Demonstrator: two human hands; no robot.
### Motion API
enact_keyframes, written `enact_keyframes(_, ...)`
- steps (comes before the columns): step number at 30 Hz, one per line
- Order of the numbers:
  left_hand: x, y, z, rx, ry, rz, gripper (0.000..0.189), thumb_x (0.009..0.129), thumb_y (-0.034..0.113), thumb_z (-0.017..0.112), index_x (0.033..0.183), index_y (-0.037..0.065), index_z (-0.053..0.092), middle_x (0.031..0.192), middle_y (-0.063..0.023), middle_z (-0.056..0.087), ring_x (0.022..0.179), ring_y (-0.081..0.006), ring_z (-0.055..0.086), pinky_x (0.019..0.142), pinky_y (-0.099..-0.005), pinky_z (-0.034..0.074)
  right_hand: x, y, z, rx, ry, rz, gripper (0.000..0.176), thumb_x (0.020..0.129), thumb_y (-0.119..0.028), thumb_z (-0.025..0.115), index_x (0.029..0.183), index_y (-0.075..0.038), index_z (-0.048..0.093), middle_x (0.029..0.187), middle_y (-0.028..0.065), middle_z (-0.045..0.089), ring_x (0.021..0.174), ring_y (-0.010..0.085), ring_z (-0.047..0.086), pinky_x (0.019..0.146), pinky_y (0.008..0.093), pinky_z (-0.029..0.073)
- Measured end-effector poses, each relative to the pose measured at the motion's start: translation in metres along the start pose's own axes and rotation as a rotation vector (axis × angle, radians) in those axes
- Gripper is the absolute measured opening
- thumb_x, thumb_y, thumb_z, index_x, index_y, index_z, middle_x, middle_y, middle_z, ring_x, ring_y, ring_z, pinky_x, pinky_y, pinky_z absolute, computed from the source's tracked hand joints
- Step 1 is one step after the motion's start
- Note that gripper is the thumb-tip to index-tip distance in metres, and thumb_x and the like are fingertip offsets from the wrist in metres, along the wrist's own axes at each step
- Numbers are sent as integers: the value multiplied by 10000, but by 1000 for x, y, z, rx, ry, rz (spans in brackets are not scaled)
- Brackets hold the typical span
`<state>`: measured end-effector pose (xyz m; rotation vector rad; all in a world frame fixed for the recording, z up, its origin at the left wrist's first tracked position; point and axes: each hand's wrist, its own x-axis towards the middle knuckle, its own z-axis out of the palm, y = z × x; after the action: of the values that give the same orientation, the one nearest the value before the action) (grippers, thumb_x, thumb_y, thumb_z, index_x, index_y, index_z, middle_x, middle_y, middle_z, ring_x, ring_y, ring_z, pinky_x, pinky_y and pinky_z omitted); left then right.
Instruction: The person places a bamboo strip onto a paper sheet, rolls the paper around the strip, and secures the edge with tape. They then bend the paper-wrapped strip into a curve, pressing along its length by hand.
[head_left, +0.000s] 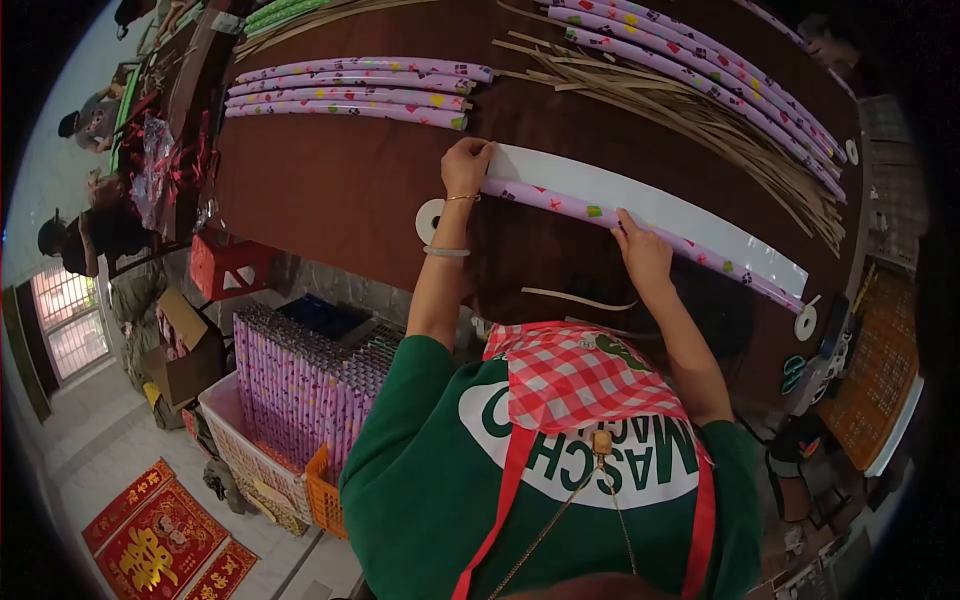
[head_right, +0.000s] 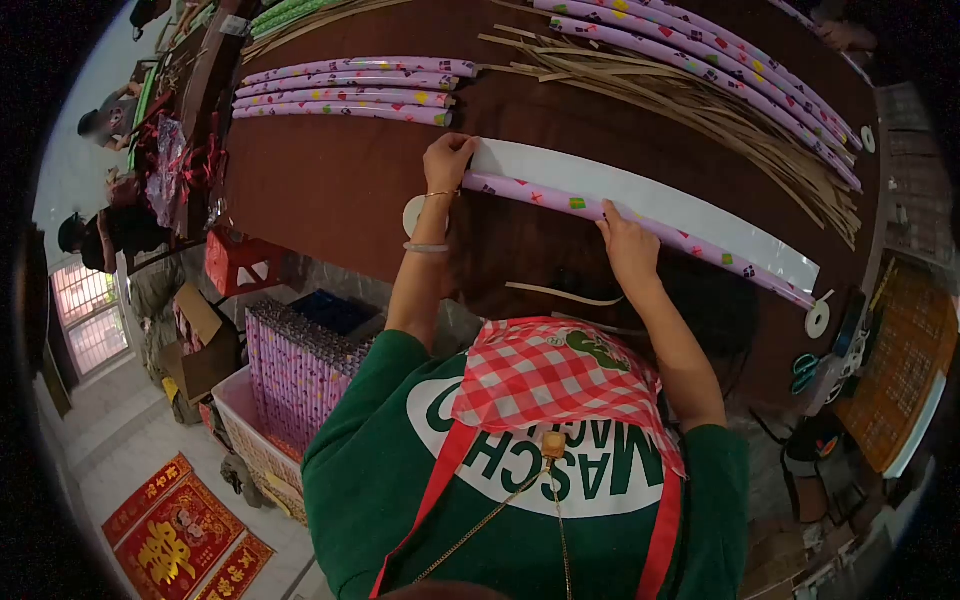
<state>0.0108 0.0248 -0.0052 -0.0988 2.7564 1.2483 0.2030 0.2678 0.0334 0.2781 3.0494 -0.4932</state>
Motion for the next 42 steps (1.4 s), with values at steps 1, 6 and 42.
enact_keyframes(1, 1, -1, 0, -9, -3, -14, 273, 728, 323, 679, 832, 71, 690, 765, -97, 669, 727, -246, 648, 672, -344, 498, 0, -1, -2, -4, -19, 8, 327, 846, -295, 573, 1126, -126, 582, 635, 161, 606, 584, 330, 608, 502, 435, 465)
enact_keyframes(6, 8, -13, 8, -102, 53, 2, 269, 704, 280, 710, 840, 50, 680, 732, -91, 661, 650, -205, 634, 624, -328, 493, 1, -1, -2, 26, -15, 19, 324, 837, -286, 583, 1117, -123, 585, 633, 167, 604, 589, 335, 608, 507, 438, 466)
enact_keyframes(42, -182, -9, -28, 127, -469, 552, 219, 641, 171, 729, 847, 123, 673, 866, -52, 583, 848, -257, 530, 745, -358, 442, 6, 2, -5, 160, -116, 41, 498, 818, -365, 602, 1229, -101, 505, 687, 171, 625, 672, 339, 622, 608, 428, 493)
